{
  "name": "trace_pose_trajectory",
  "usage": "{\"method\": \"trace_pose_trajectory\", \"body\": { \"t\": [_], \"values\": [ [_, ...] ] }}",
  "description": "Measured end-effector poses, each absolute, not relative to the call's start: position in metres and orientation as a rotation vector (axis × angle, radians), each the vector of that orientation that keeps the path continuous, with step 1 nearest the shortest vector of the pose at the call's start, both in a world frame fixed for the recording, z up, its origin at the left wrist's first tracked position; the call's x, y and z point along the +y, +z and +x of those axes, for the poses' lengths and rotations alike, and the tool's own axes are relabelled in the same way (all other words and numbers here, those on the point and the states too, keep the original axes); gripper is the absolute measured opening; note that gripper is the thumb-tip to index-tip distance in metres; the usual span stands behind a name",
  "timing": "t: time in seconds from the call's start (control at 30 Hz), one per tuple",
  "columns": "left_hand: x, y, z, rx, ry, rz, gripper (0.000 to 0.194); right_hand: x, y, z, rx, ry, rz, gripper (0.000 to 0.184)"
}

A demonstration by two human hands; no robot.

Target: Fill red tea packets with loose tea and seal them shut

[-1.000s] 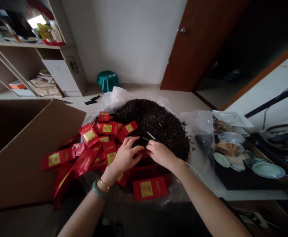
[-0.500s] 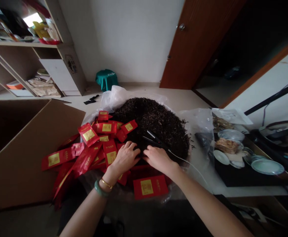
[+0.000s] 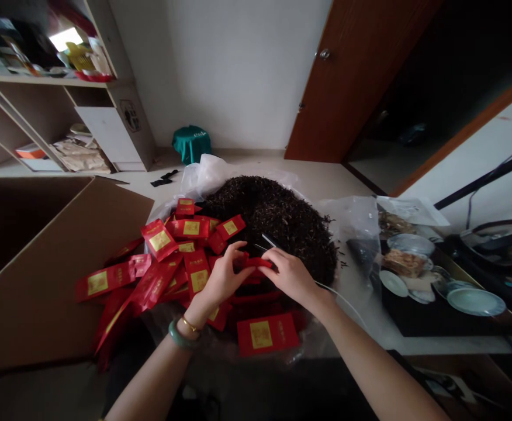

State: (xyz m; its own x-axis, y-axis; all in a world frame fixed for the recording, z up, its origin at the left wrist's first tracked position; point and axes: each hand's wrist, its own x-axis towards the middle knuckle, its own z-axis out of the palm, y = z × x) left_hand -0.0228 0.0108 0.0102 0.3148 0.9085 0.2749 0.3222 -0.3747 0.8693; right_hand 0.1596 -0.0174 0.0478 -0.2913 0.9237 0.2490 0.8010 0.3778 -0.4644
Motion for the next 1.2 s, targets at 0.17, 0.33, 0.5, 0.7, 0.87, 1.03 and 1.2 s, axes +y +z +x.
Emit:
{"method": "trace_pose_trajectory", "body": {
  "t": [0.17,0.33,0.5,0.7,0.87,1.03,1.2],
  "values": [
    [0.012,0.017,-0.022,0.983,0.997,1.389,0.037,-0.018,0.041,0.161,-1.687,0.814,-1.367,0.038],
    [0.01,0.022,-0.018,0.966,1.021,1.183,0.036,-0.017,0.041,0.16,-1.471,1.135,-1.421,0.03],
    [0.007,0.02,-0.013,0.92,1.02,1.132,0.037,-0.014,0.041,0.158,-1.433,1.14,-1.451,0.031],
    [0.006,0.016,-0.011,0.923,1.043,1.135,0.035,-0.008,0.036,0.156,-1.425,1.157,-1.487,0.033],
    [0.007,0.015,-0.009,0.928,1.075,1.131,0.033,-0.004,0.035,0.154,-1.457,1.126,-1.446,0.03],
    [0.007,0.014,-0.01,0.976,0.99,1.155,0.033,-0.003,0.037,0.153,-1.49,1.165,-1.381,0.029],
    [0.007,0.013,-0.011,1.038,1.0,1.188,0.032,-0.003,0.039,0.153,-1.519,1.201,-1.414,0.026]
  ]
}}
